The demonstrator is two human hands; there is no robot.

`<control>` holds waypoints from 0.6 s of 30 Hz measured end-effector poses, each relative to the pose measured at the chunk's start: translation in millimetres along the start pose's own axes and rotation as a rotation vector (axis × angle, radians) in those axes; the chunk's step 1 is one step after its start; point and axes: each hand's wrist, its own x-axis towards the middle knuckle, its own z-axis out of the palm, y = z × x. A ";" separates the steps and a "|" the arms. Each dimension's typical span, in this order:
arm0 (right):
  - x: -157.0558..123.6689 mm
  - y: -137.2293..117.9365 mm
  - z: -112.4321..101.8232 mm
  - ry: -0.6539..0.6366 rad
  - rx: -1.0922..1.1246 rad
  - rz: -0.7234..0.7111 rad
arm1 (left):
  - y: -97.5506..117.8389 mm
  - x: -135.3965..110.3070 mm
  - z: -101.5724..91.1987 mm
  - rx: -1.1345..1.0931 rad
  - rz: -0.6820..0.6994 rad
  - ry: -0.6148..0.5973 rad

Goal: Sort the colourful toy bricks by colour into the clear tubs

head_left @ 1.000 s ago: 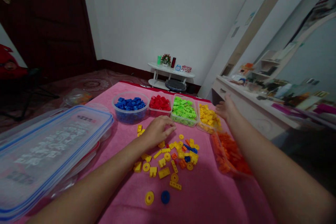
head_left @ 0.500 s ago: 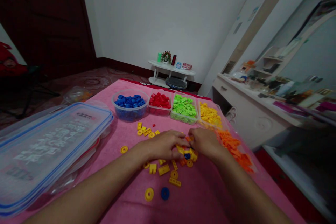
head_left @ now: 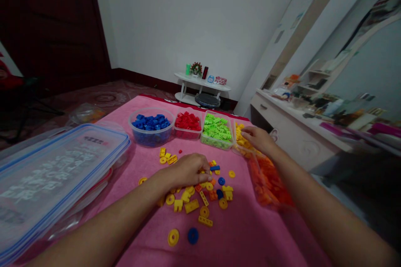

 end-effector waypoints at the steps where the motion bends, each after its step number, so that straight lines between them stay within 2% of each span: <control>1: 7.4 10.0 -1.2 -0.018 -0.004 0.032 | -0.8 0.4 0.7 -0.004 0.001 0.001; 6: 21.9 36.1 -1.9 -0.162 0.067 0.059 | -2.6 0.8 1.3 -0.012 0.000 -0.001; 10: 20.6 36.9 -6.2 -0.201 0.253 0.086 | -2.3 -0.2 0.4 0.000 0.020 0.007; 12: 17.7 33.2 -5.2 -0.275 0.371 0.090 | -2.5 -0.5 0.6 -0.003 0.028 0.004; 14: 14.7 28.9 -2.2 -0.349 0.375 0.053 | -2.9 -0.7 0.9 -0.006 0.027 0.005; 16: 12.8 25.7 -0.1 -0.358 0.317 0.022 | -2.8 -0.6 0.8 -0.007 0.021 0.014; 18: 11.9 22.9 -1.5 -0.287 0.263 0.027 | -1.8 -0.4 0.1 -0.007 0.020 0.017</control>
